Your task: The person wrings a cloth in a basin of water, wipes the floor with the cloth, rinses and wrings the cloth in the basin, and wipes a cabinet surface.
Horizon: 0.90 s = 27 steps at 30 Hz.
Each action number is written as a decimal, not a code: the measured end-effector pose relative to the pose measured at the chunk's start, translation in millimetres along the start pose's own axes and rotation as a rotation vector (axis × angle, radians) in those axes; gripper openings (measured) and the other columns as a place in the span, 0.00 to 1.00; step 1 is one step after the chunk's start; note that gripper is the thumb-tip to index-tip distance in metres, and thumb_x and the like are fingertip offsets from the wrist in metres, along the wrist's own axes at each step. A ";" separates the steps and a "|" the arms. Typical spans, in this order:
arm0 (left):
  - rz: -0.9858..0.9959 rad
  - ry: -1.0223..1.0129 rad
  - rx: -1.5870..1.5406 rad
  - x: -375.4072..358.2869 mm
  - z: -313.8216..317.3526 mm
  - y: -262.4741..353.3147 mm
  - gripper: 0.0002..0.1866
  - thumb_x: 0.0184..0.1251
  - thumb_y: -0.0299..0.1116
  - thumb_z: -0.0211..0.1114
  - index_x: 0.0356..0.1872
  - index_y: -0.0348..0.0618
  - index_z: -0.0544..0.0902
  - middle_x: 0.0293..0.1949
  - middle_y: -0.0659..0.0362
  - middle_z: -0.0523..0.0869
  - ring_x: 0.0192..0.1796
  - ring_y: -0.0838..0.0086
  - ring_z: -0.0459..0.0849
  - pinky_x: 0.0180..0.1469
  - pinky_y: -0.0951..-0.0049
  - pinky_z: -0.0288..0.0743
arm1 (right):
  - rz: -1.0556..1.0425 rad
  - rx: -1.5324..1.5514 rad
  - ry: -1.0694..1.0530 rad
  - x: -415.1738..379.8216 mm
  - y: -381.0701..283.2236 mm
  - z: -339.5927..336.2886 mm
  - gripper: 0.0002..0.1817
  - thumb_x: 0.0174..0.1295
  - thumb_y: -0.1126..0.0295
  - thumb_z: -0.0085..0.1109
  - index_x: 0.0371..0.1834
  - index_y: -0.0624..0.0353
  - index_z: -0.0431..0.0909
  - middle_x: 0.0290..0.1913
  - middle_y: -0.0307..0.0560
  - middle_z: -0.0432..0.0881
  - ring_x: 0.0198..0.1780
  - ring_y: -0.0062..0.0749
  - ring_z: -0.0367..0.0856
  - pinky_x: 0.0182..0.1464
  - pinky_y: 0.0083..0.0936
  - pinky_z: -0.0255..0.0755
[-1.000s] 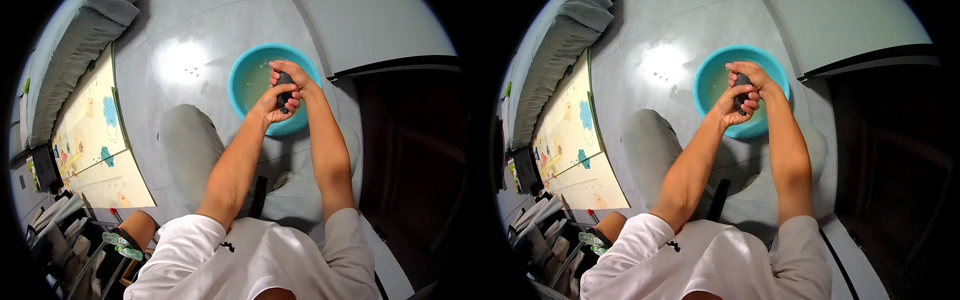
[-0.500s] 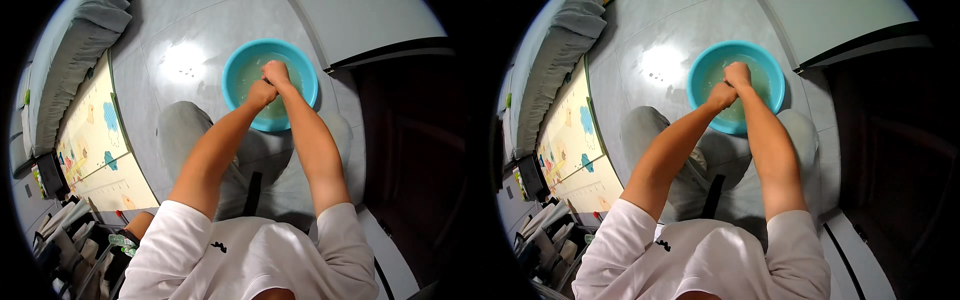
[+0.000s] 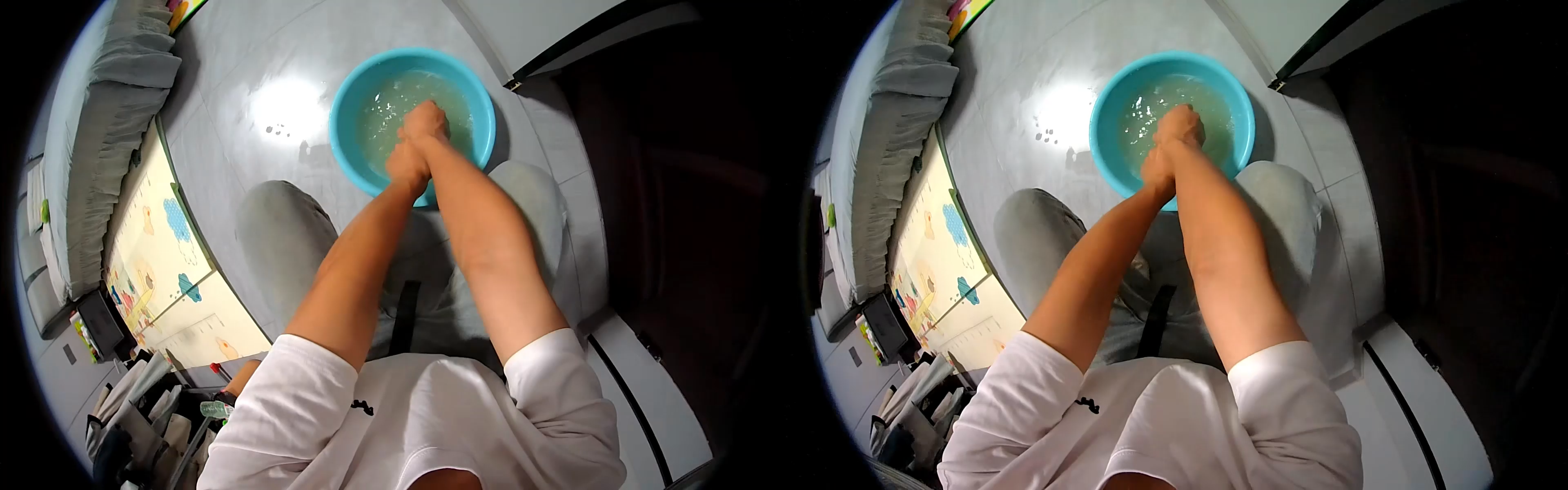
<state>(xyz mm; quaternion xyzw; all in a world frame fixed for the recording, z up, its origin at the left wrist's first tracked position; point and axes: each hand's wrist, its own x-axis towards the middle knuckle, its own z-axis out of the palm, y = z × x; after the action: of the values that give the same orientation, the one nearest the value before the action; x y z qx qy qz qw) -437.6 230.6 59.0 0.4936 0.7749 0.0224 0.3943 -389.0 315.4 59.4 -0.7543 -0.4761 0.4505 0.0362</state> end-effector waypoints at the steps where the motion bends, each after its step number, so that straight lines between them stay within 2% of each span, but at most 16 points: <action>1: 0.009 0.015 -0.002 -4.1 -1.4 2.3 0.31 0.65 0.48 0.65 0.60 0.32 0.76 0.49 0.42 0.89 0.52 0.47 0.88 0.52 0.52 0.82 | 0.020 0.085 -0.008 8.7 6.5 6.0 0.21 0.60 0.65 0.69 0.53 0.65 0.78 0.47 0.58 0.89 0.50 0.49 0.89 0.52 0.40 0.84; 4: 0.034 0.024 0.033 -7.3 -4.1 7.4 0.31 0.65 0.49 0.64 0.60 0.32 0.76 0.47 0.42 0.89 0.52 0.47 0.88 0.51 0.52 0.82 | 0.038 0.200 -0.013 26.0 17.3 16.7 0.24 0.58 0.65 0.71 0.54 0.66 0.76 0.48 0.59 0.88 0.51 0.50 0.89 0.53 0.41 0.84; 6: 0.046 -0.019 0.103 -4.8 -4.7 5.0 0.32 0.65 0.50 0.64 0.59 0.32 0.76 0.47 0.42 0.89 0.51 0.47 0.88 0.51 0.52 0.82 | -0.007 0.085 0.012 19.9 15.9 14.7 0.26 0.56 0.66 0.73 0.55 0.67 0.75 0.50 0.60 0.88 0.51 0.51 0.89 0.54 0.41 0.83; 9: 0.022 0.075 0.097 -6.4 -3.8 5.4 0.31 0.65 0.50 0.63 0.59 0.33 0.76 0.46 0.42 0.90 0.51 0.47 0.88 0.50 0.53 0.82 | -0.037 0.031 0.033 0.9 6.9 0.4 0.28 0.54 0.68 0.75 0.56 0.67 0.74 0.51 0.61 0.87 0.52 0.53 0.88 0.55 0.41 0.83; 12: 0.079 0.045 0.115 -8.2 -8.4 5.5 0.30 0.65 0.50 0.62 0.57 0.33 0.76 0.46 0.42 0.90 0.50 0.47 0.88 0.50 0.53 0.82 | -0.039 0.074 0.012 0.1 5.9 -2.9 0.29 0.54 0.67 0.75 0.56 0.68 0.74 0.51 0.63 0.87 0.54 0.54 0.87 0.56 0.42 0.82; 15: 0.075 0.056 0.163 -2.1 -3.5 3.4 0.28 0.66 0.49 0.61 0.56 0.33 0.77 0.45 0.43 0.90 0.51 0.46 0.88 0.51 0.52 0.81 | -0.054 0.041 0.035 -8.3 2.3 -11.4 0.27 0.56 0.67 0.73 0.56 0.67 0.74 0.50 0.64 0.87 0.55 0.56 0.86 0.56 0.44 0.82; 18: 0.072 -0.013 0.104 -2.1 -17.2 7.7 0.30 0.65 0.49 0.63 0.59 0.34 0.76 0.48 0.40 0.88 0.49 0.45 0.88 0.52 0.51 0.81 | -0.148 0.143 0.042 12.9 13.5 11.2 0.15 0.62 0.68 0.62 0.49 0.64 0.79 0.46 0.64 0.87 0.50 0.56 0.87 0.53 0.46 0.81; 21: 0.576 0.167 -0.383 30.5 10.6 -20.9 0.32 0.63 0.47 0.67 0.63 0.35 0.74 0.52 0.40 0.86 0.52 0.48 0.87 0.55 0.53 0.79 | -0.404 -0.104 0.149 2.5 6.0 9.4 0.09 0.63 0.68 0.59 0.43 0.60 0.80 0.41 0.61 0.87 0.44 0.58 0.86 0.49 0.47 0.80; 24: 0.724 0.255 -0.758 37.0 11.5 -6.5 0.34 0.61 0.45 0.71 0.65 0.39 0.72 0.56 0.42 0.84 0.58 0.50 0.83 0.60 0.56 0.75 | -0.585 -0.251 0.229 -9.0 -15.5 -9.1 0.13 0.57 0.70 0.67 0.44 0.59 0.81 0.47 0.58 0.86 0.45 0.59 0.85 0.49 0.47 0.81; 26: 0.661 0.053 -0.534 24.3 -37.0 8.0 0.34 0.60 0.44 0.72 0.65 0.41 0.72 0.55 0.45 0.84 0.57 0.51 0.83 0.58 0.57 0.76 | -0.802 -0.042 0.425 -25.8 -43.1 -30.6 0.08 0.55 0.70 0.67 0.35 0.59 0.80 0.40 0.56 0.86 0.38 0.57 0.84 0.42 0.46 0.79; 27: 0.877 0.204 -0.370 30.1 -47.6 11.6 0.32 0.60 0.43 0.72 0.63 0.42 0.74 0.51 0.46 0.86 0.51 0.52 0.86 0.52 0.57 0.78 | -0.909 0.071 0.526 -34.8 -62.0 -44.1 0.06 0.54 0.71 0.67 0.31 0.59 0.79 0.36 0.55 0.86 0.35 0.56 0.84 0.38 0.46 0.78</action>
<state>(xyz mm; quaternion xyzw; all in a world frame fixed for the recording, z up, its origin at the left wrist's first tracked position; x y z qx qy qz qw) -465.2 277.0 78.9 0.6904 0.5116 0.3722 0.3508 -404.9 339.5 137.9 -0.5575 -0.7146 0.2007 0.3718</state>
